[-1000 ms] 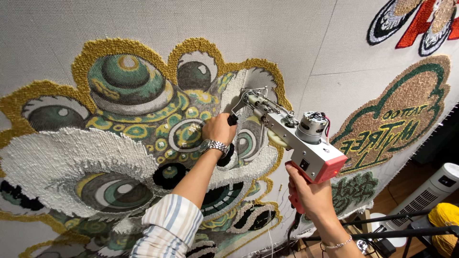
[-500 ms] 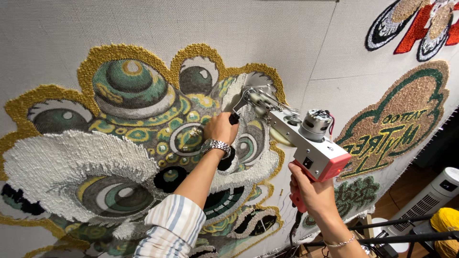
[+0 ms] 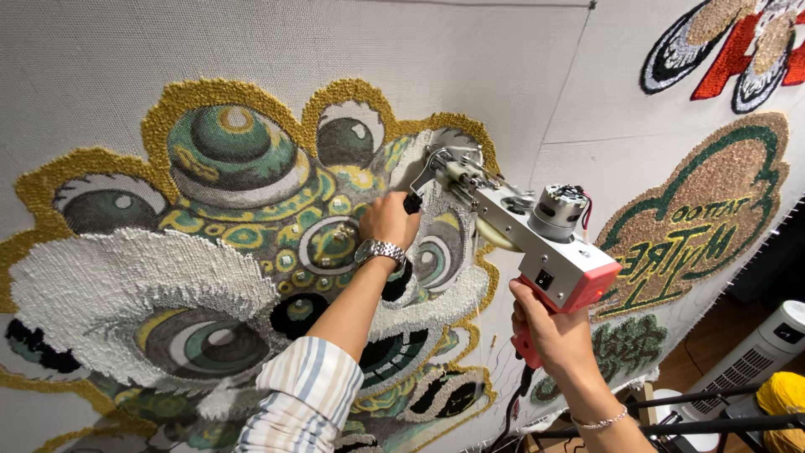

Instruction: The person uses a handheld tufting gun to apply white yarn onto a large canvas, filling in a section of a detailed design that features a stylized lion head. The operator guides the tool steadily across the fabric surface to create a textured pile.

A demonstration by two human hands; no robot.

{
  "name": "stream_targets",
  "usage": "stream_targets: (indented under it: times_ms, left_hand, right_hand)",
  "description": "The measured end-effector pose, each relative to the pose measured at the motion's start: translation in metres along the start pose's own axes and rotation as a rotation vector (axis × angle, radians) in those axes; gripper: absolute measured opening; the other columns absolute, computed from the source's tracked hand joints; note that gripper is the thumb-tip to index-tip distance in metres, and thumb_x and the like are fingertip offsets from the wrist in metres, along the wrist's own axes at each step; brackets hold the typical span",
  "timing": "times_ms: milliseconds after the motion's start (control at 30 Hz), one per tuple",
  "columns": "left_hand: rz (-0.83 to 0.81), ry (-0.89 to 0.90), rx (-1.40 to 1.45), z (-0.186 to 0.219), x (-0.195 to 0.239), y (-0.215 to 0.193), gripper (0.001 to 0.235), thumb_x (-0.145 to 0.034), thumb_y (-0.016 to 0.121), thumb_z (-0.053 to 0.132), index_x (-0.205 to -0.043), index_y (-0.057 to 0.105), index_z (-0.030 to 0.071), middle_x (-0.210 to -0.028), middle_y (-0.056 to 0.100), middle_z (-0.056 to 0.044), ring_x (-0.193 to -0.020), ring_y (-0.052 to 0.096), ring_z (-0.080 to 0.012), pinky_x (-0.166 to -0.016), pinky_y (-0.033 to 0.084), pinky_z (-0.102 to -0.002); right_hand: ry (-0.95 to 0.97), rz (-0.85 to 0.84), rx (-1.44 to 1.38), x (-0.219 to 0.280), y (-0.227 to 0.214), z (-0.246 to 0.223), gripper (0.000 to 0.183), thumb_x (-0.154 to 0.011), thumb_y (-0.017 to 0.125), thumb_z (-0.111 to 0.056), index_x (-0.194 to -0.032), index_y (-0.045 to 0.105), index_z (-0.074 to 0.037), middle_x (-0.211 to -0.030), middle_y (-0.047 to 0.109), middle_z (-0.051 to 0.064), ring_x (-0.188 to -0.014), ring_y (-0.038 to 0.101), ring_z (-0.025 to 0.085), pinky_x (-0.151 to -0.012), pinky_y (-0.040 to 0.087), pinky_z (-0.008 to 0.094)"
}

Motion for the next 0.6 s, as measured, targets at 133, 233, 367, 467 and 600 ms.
stream_targets:
  times_ms: [133,233,367,467,600]
  left_hand:
    - [0.032,0.017,-0.010,0.005,-0.003,-0.004,0.022,-0.083,0.068,0.035,-0.090,0.077,0.016,-0.089,0.076,-0.016,-0.082,0.073,-0.0359,-0.071,0.058,-0.047]
    - [0.075,0.040,-0.027,0.010,-0.003,-0.007,0.022,-0.084,0.069,0.035,-0.088,0.078,0.016,-0.091,0.076,-0.018,-0.083,0.072,-0.0372,-0.073,0.057,-0.047]
    - [0.062,0.039,-0.004,0.012,-0.008,-0.009,0.020,-0.082,0.069,0.033,-0.089,0.077,0.016,-0.091,0.076,-0.016,-0.081,0.074,-0.0352,-0.070,0.059,-0.045]
    - [0.037,0.051,-0.008,0.014,-0.011,-0.009,0.021,-0.086,0.066,0.031,-0.084,0.077,0.014,-0.089,0.077,-0.016,-0.082,0.074,-0.0346,-0.071,0.059,-0.045]
    - [0.079,0.064,-0.007,0.018,-0.017,-0.010,0.021,-0.087,0.065,0.031,-0.085,0.078,0.015,-0.090,0.076,-0.017,-0.081,0.073,-0.0354,-0.071,0.058,-0.045]
  right_hand:
    - [0.005,-0.007,-0.061,-0.005,0.000,-0.004,0.023,-0.089,0.073,-0.019,-0.097,0.063,0.000,-0.069,0.058,0.004,-0.055,0.056,0.014,-0.048,0.048,0.031]
    - [-0.003,-0.011,-0.077,-0.007,-0.001,-0.010,0.023,-0.089,0.073,-0.019,-0.098,0.062,-0.001,-0.069,0.058,0.004,-0.055,0.056,0.014,-0.048,0.048,0.031]
    - [-0.009,-0.010,-0.064,-0.007,0.000,-0.019,0.022,-0.089,0.073,-0.018,-0.099,0.062,-0.001,-0.069,0.058,0.004,-0.055,0.056,0.014,-0.048,0.048,0.031]
    - [-0.022,-0.017,-0.085,-0.005,0.001,-0.023,0.022,-0.089,0.072,-0.018,-0.098,0.061,-0.002,-0.069,0.057,0.004,-0.056,0.056,0.013,-0.048,0.047,0.031]
    - [-0.014,-0.019,-0.111,-0.008,0.002,-0.027,0.021,-0.089,0.072,-0.018,-0.098,0.060,-0.002,-0.069,0.056,0.004,-0.055,0.054,0.014,-0.048,0.046,0.031]
Point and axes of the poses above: each hand's wrist, its own x-axis away from the middle knuckle, its own y-axis out of the palm, z = x × y, the point moved 4 cm from there along -x, towards the middle knuckle
